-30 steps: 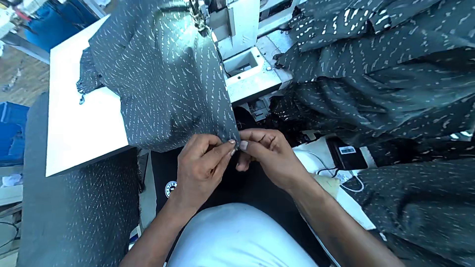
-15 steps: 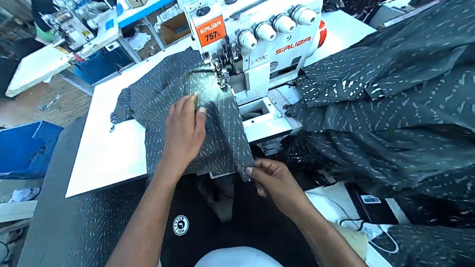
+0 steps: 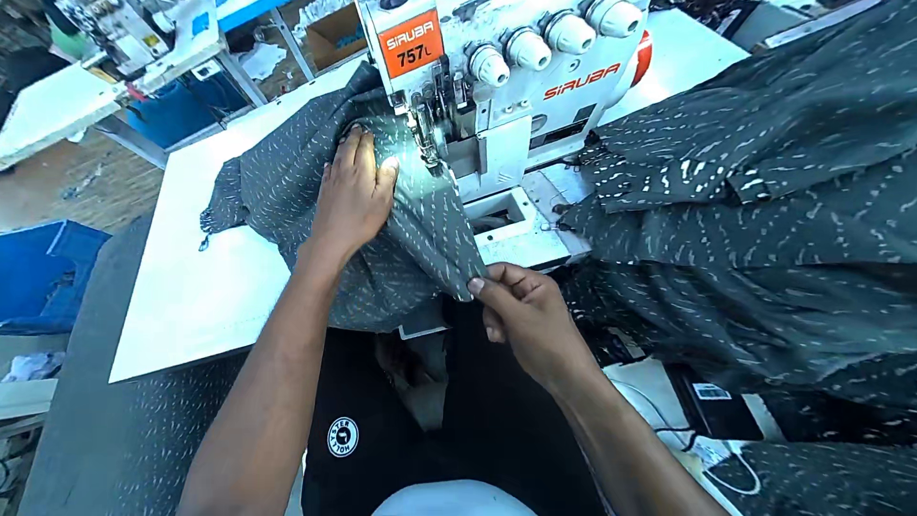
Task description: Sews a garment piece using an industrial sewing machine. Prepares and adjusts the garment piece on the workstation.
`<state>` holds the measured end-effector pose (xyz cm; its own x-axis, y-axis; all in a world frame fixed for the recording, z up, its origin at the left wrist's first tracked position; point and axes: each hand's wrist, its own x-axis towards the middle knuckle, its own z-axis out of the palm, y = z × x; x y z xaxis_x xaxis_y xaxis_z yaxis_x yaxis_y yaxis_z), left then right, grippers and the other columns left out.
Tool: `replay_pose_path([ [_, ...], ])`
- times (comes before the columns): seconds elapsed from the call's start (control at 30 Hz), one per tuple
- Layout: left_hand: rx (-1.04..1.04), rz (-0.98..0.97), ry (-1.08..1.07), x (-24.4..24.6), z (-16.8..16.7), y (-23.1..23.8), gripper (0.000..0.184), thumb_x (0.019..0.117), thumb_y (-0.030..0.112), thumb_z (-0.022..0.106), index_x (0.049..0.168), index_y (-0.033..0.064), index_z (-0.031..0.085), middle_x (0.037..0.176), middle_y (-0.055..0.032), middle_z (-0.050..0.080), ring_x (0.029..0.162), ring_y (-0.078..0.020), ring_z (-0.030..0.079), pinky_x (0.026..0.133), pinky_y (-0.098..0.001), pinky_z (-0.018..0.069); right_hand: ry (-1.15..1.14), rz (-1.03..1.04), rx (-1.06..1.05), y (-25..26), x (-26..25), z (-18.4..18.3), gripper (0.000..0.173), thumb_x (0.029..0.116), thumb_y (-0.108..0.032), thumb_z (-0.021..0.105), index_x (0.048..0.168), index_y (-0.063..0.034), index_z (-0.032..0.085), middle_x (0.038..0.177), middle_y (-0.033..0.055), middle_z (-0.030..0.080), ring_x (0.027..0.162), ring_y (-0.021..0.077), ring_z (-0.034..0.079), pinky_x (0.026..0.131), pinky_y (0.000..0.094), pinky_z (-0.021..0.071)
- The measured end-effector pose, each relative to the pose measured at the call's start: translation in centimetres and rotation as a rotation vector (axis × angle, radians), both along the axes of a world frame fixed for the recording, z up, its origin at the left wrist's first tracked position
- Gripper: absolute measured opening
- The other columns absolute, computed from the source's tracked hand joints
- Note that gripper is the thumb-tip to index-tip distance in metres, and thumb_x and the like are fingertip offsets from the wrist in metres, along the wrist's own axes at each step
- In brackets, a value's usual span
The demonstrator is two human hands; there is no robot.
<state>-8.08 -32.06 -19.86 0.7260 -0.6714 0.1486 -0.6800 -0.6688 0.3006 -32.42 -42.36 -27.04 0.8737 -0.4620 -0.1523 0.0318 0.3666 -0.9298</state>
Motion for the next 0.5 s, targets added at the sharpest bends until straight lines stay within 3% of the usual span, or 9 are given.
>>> replay_pose_path([
  [0.2, 0.065, 0.014, 0.064, 4.2, 1.1, -1.5, 0.073, 0.1067, 0.051, 0.022, 0.162, 0.0040, 0.027, 0.171, -0.0138, 0.018, 0.157, -0.0283, 0.022, 0.125, -0.0564, 0.0202, -0.044, -0.039, -0.021, -1.2, 4.6, 2.2, 0.009, 0.0992, -0.007, 0.063, 0.098, -0.0006, 0.069, 0.070, 0.0065, 0.066, 0.045, 0.0064, 0.052, 0.042, 0.0203, 0.0472],
  [0.33, 0.075, 0.019, 0.044, 7.6, 0.8, -2.7, 0.076, 0.1057, 0.054, 0.021, 0.162, 0.0037, 0.026, 0.171, -0.0140, 0.019, 0.158, -0.0287, 0.020, 0.125, -0.0571, 0.0179, -0.019, -0.070, -0.052, -1.9, 7.5, 3.6, 0.012, 0.1016, -0.010, 0.061, 0.097, -0.0006, 0.067, 0.078, 0.0080, 0.072, 0.043, 0.0051, 0.052, 0.040, 0.0191, 0.0444],
  [0.4, 0.006, 0.010, -0.058, 8.8, 0.6, -2.9, 0.072, 0.1061, 0.052, 0.027, 0.157, 0.0023, 0.038, 0.165, -0.0178, 0.033, 0.154, -0.0320, 0.029, 0.125, -0.0553, 0.0218, 0.016, -0.118, -0.080, -2.0, 8.6, 4.1, 0.018, 0.1012, -0.013, 0.064, 0.086, -0.0030, 0.066, 0.072, 0.0065, 0.071, 0.041, 0.0051, 0.049, 0.038, 0.0190, 0.0390],
  [0.47, -0.204, -0.052, -0.275, 7.7, 1.2, -2.2, 0.050, 0.1052, 0.033, 0.047, 0.141, -0.0014, 0.056, 0.148, -0.0246, 0.052, 0.140, -0.0389, 0.047, 0.118, -0.0532, 0.0355, 0.033, -0.160, -0.110, -2.0, 9.4, 3.8, 0.024, 0.0970, -0.017, 0.069, 0.076, -0.0082, 0.061, 0.061, 0.0017, 0.058, 0.042, 0.0057, 0.044, 0.038, 0.0198, 0.0345],
  [0.5, -0.345, -0.112, -0.381, 6.1, 1.6, -1.6, 0.036, 0.1017, 0.018, 0.054, 0.130, -0.0018, 0.064, 0.135, -0.0240, 0.060, 0.129, -0.0379, 0.055, 0.111, -0.0495, 0.0429, 0.021, -0.172, -0.110, -2.0, 9.6, 3.5, 0.026, 0.0946, -0.017, 0.071, 0.073, -0.0101, 0.059, 0.057, 0.0002, 0.050, 0.042, 0.0065, 0.039, 0.039, 0.0211, 0.0317],
])
